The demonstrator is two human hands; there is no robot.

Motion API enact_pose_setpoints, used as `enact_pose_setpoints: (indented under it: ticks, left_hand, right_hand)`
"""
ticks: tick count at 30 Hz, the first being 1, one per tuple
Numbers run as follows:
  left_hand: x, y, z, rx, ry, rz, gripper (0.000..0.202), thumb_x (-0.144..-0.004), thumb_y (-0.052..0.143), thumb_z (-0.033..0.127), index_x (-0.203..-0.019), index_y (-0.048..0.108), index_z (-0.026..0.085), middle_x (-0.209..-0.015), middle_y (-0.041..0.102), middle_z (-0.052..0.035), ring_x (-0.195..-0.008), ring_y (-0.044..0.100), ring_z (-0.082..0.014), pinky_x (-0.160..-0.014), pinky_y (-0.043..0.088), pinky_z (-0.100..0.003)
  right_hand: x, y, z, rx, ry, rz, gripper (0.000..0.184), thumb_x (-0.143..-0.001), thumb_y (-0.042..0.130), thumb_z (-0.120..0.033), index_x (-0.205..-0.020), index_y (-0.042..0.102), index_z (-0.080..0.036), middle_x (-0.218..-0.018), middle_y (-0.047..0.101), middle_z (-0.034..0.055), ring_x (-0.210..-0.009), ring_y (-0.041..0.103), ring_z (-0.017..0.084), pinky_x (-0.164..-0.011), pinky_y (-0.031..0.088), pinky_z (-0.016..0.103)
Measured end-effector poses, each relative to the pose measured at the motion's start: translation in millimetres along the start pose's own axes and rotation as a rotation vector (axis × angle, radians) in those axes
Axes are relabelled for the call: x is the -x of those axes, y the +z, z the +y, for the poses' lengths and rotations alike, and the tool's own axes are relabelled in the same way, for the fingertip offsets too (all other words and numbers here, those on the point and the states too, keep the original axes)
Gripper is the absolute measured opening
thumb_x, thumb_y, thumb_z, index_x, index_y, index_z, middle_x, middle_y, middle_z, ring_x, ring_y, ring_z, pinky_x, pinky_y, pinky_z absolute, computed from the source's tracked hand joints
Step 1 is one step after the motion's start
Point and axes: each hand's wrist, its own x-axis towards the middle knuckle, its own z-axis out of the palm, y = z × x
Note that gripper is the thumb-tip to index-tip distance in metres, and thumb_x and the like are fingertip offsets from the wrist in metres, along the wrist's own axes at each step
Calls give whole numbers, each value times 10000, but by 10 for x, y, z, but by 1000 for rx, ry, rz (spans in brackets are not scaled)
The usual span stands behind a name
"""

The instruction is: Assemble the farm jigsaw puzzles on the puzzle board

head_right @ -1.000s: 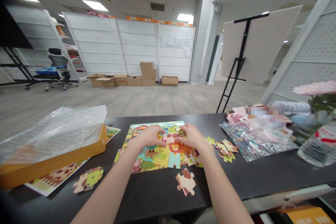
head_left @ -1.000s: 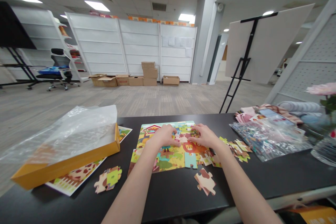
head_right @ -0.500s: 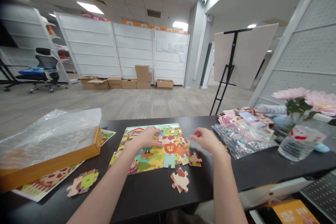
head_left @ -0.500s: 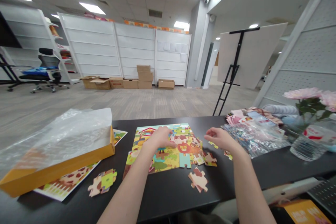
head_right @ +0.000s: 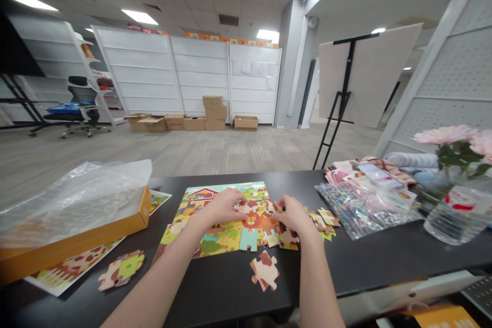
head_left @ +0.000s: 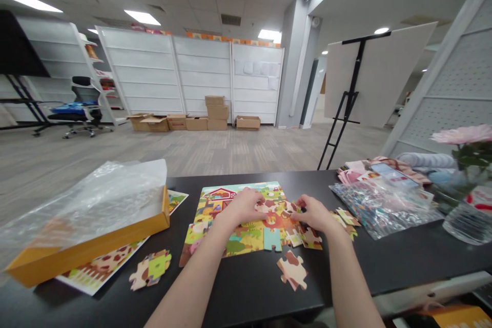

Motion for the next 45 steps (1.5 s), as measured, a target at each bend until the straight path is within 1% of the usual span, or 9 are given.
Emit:
enact_pose_setpoints:
  ticks: [3, 6, 9, 15, 21, 27, 36, 40, 45]
  left_hand:
    - [-16, 41, 82, 10, 38, 14, 325, -803, 694, 435, -1037, 735, 212, -1043, 712, -82, -1039, 613, -276, -916, 480, -356]
    - [-35, 107, 157, 5, 68, 20, 308, -846, 663, 421, -1079, 724, 228, -1106, 704, -77, -1088, 600, -269, -981, 454, -371]
    - [-48, 166, 208, -40, 76, 36, 268, -896, 604, 388, -1071, 715, 217, -1118, 704, -83, -1089, 604, -265, -993, 448, -389]
    - [-58, 214, 219, -82, 87, 77, 231, -937, 546, 355, -997, 706, 200, -1080, 705, -80, -1027, 618, -250, -938, 470, -373]
    - [-83, 268, 231, -98, 94, 107, 223, -934, 570, 358, -963, 700, 179, -1058, 702, -95, -989, 630, -245, -908, 481, -363]
    - [-116, 303, 305, -105, 71, 133, 321, -929, 582, 477, -1035, 700, 198, -1077, 709, -86, -1023, 622, -266, -898, 483, -374]
    - [-158, 368, 323, -134, 59, 129, 334, -975, 506, 440, -1048, 727, 200, -1117, 703, -89, -1038, 596, -269, -916, 475, -398]
    - [-164, 390, 316, -131, 51, 132, 342, -974, 510, 451, -1048, 723, 194, -1130, 696, -88, -1048, 590, -270, -922, 469, -394]
    - [-163, 368, 342, -134, 27, 121, 329, -984, 494, 433, -1031, 727, 204, -1127, 694, -90, -1047, 594, -264, -918, 466, -390]
  right_hand:
    - [-49, -22, 10, -101, -17, -5, 215, -722, 743, -288, -893, 643, -204, -837, 722, 33, -775, 663, 190, -657, 447, 258]
    - [-116, -42, -34, -185, -87, -9, 160, -784, 660, -247, -937, 657, -202, -771, 718, 16, -722, 659, 172, -648, 447, 252]
    - [-191, -37, -108, -193, -134, 21, 163, -838, 616, -276, -963, 684, -197, -788, 727, 25, -732, 666, 176, -668, 457, 257]
    - [-268, 93, -184, -128, -105, 51, 189, -852, 634, -250, -1007, 707, -169, -907, 760, 78, -814, 697, 198, -731, 483, 271]
    - [-253, 185, -231, -91, -102, 74, 140, -871, 649, -294, -915, 717, -180, -867, 766, 80, -790, 709, 199, -707, 490, 262]
    - [-213, 203, -249, -16, -79, 103, 169, -878, 644, -335, -892, 729, -190, -898, 767, 89, -839, 706, 213, -733, 478, 277]
    - [-193, 127, -227, -52, -75, 21, 189, -832, 680, -285, -973, 762, -191, -948, 781, 83, -866, 721, 227, -760, 502, 283]
    - [-176, 100, -210, -80, -120, -22, 206, -847, 660, -271, -1004, 781, -215, -1004, 783, 78, -869, 722, 228, -789, 508, 295]
    - [-171, 138, -216, -20, -170, -24, 250, -857, 640, -260, -1059, 785, -235, -1019, 777, 88, -924, 710, 242, -812, 505, 296]
